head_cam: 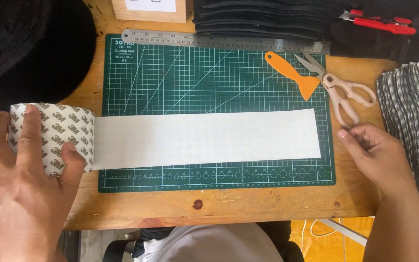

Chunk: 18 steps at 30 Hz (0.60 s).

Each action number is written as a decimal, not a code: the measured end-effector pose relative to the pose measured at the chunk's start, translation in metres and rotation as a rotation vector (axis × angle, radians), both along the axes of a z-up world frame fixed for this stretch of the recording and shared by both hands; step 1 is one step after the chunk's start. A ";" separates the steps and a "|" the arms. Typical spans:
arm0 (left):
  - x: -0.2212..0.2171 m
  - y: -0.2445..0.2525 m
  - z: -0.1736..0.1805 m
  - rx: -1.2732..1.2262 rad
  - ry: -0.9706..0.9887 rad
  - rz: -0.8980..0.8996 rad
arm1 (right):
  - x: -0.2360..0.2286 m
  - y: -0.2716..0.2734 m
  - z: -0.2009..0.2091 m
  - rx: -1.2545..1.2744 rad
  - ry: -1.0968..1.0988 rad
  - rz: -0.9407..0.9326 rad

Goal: Applying adhesive tape to black felt strips and using a scraper to ensure adhesion.

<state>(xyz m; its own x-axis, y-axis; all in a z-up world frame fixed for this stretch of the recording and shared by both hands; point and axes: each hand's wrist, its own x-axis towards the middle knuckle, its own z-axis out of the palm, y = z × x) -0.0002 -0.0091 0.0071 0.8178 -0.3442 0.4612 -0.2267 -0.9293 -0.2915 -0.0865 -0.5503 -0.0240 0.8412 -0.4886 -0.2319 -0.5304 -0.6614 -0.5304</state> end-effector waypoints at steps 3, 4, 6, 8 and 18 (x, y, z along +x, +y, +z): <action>0.000 0.005 -0.003 0.075 -0.015 0.033 | 0.001 0.005 0.003 0.041 -0.021 -0.035; 0.000 0.006 -0.003 0.074 -0.014 0.028 | -0.001 0.002 -0.003 0.040 -0.020 -0.039; 0.001 0.006 -0.005 0.064 -0.008 0.029 | -0.004 -0.005 -0.013 0.053 -0.113 0.009; 0.002 0.007 -0.006 0.086 -0.004 0.043 | -0.001 0.004 0.000 0.060 -0.068 -0.016; 0.001 0.007 -0.009 0.132 -0.026 0.059 | -0.005 0.000 -0.006 0.063 -0.091 0.019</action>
